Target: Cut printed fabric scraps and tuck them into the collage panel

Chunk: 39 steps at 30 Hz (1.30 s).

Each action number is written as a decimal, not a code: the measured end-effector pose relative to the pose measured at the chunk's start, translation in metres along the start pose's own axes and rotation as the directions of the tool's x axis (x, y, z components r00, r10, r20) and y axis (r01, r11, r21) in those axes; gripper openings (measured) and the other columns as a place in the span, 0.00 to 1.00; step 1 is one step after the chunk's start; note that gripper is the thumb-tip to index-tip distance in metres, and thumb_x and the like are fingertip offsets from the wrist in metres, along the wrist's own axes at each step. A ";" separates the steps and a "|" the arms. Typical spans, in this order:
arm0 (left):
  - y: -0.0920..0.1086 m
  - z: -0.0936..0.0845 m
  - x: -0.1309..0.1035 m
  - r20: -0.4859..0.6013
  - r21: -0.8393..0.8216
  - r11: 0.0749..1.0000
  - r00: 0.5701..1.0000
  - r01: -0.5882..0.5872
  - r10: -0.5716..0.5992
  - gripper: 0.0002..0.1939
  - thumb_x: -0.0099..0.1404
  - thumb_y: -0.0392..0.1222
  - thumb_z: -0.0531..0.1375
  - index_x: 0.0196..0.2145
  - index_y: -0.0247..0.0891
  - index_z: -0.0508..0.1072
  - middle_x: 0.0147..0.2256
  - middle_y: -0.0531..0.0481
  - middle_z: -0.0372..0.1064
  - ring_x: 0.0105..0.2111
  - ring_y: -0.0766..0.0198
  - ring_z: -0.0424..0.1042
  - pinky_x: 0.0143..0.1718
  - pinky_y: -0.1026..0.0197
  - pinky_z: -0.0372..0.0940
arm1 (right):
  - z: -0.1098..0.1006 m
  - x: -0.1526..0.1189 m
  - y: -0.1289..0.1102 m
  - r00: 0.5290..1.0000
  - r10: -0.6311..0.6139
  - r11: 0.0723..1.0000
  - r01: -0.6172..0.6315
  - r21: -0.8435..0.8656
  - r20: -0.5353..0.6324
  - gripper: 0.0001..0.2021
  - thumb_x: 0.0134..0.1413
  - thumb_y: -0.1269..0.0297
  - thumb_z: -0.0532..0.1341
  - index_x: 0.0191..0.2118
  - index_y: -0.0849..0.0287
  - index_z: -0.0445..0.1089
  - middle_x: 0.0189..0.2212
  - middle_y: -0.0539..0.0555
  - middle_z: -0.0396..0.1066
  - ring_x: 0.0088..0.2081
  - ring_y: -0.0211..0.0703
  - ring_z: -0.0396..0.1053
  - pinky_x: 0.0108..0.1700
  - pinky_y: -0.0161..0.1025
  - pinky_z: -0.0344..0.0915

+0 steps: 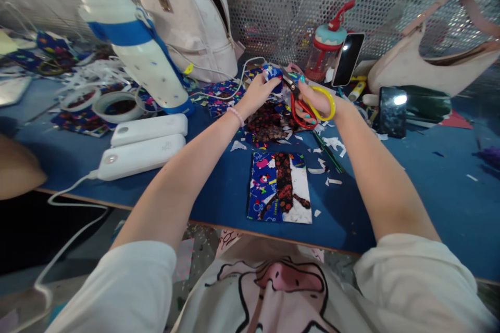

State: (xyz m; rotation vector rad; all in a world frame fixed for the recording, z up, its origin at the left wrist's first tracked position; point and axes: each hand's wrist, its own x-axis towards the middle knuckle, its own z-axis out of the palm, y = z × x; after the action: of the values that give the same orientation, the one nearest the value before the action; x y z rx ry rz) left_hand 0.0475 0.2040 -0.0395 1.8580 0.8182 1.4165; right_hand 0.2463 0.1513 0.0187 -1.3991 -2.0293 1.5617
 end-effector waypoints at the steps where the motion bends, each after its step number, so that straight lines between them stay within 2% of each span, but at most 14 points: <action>1: 0.000 0.000 0.000 0.006 -0.005 1.000 1.000 0.004 -0.004 0.10 0.69 0.48 0.59 0.37 0.38 0.71 0.38 0.50 0.73 0.50 0.54 0.73 0.61 0.48 0.63 | -0.001 0.001 0.001 1.000 -0.004 1.000 0.004 0.001 0.008 0.38 0.63 0.30 0.32 0.24 0.58 0.57 0.17 0.48 0.55 0.18 0.33 0.64 0.19 0.29 0.66; 6: -0.002 -0.001 0.001 -0.001 -0.005 0.999 0.999 0.032 -0.032 0.10 0.69 0.47 0.59 0.37 0.37 0.71 0.37 0.51 0.72 0.49 0.54 0.73 0.60 0.48 0.63 | -0.002 0.003 0.004 1.000 -0.013 1.000 0.012 0.012 0.027 0.36 0.62 0.28 0.33 0.23 0.56 0.55 0.15 0.46 0.53 0.12 0.30 0.55 0.13 0.28 0.58; 13: -0.004 0.000 0.001 -0.010 0.008 1.000 1.000 0.026 -0.026 0.09 0.69 0.46 0.58 0.38 0.36 0.71 0.37 0.51 0.70 0.49 0.55 0.73 0.60 0.47 0.62 | 0.003 -0.001 0.001 0.999 -0.039 0.999 0.039 -0.007 -0.002 0.35 0.62 0.28 0.35 0.23 0.54 0.53 0.13 0.44 0.51 0.11 0.30 0.52 0.11 0.29 0.53; 19: -0.001 0.001 0.003 -0.005 0.002 1.000 1.000 0.007 -0.007 0.11 0.71 0.47 0.58 0.36 0.37 0.71 0.35 0.51 0.69 0.48 0.55 0.73 0.59 0.46 0.64 | 0.002 -0.002 0.000 0.994 -0.106 0.994 0.106 0.000 0.005 0.35 0.60 0.26 0.36 0.22 0.52 0.52 0.13 0.47 0.54 0.11 0.33 0.54 0.13 0.33 0.62; 24: 0.000 -0.004 0.004 -0.065 0.062 0.998 0.997 -0.024 0.028 0.17 0.70 0.55 0.59 0.34 0.38 0.71 0.32 0.51 0.68 0.46 0.53 0.74 0.57 0.46 0.65 | 0.002 0.000 0.001 0.995 -0.104 0.994 0.104 0.012 -0.008 0.36 0.54 0.22 0.34 0.21 0.52 0.51 0.13 0.46 0.52 0.11 0.32 0.54 0.12 0.33 0.62; 27: 0.001 -0.007 0.003 -0.073 0.103 0.994 0.996 -0.043 0.050 0.20 0.69 0.58 0.60 0.32 0.38 0.70 0.30 0.51 0.67 0.44 0.53 0.74 0.55 0.47 0.66 | 0.003 0.000 0.002 0.996 -0.084 0.996 0.084 0.011 0.006 0.38 0.54 0.22 0.32 0.23 0.53 0.53 0.14 0.47 0.54 0.11 0.32 0.55 0.11 0.33 0.60; 30: 0.004 -0.007 0.002 -0.071 0.113 0.993 0.996 -0.039 0.048 0.18 0.69 0.55 0.60 0.30 0.38 0.70 0.28 0.51 0.66 0.43 0.53 0.74 0.56 0.47 0.65 | 0.004 -0.001 0.000 0.998 -0.069 0.998 0.069 0.007 0.016 0.38 0.56 0.23 0.32 0.23 0.54 0.55 0.15 0.48 0.57 0.12 0.32 0.56 0.09 0.32 0.56; 35: 0.005 -0.004 0.001 -0.090 0.090 0.996 0.996 -0.020 0.029 0.15 0.70 0.50 0.60 0.31 0.38 0.70 0.28 0.52 0.64 0.42 0.54 0.73 0.56 0.46 0.64 | 0.005 0.000 -0.002 1.000 -0.018 1.000 0.018 0.015 0.016 0.38 0.54 0.23 0.32 0.21 0.54 0.53 0.14 0.49 0.56 0.12 0.33 0.58 0.13 0.33 0.61; 39: 0.004 -0.003 0.001 -0.096 0.083 0.996 0.995 -0.012 0.020 0.14 0.71 0.49 0.59 0.31 0.38 0.70 0.28 0.52 0.64 0.43 0.54 0.73 0.56 0.46 0.65 | 0.005 0.000 -0.003 1.000 -0.011 1.000 0.011 0.015 -0.006 0.37 0.58 0.26 0.30 0.21 0.53 0.52 0.12 0.48 0.55 0.11 0.32 0.56 0.12 0.30 0.57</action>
State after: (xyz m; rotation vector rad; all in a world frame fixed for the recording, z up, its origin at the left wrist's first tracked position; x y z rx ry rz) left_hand 0.0449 0.2030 -0.0354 1.8729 0.9245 1.5131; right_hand 0.2414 0.1480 0.0189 -1.3839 -2.0145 1.5631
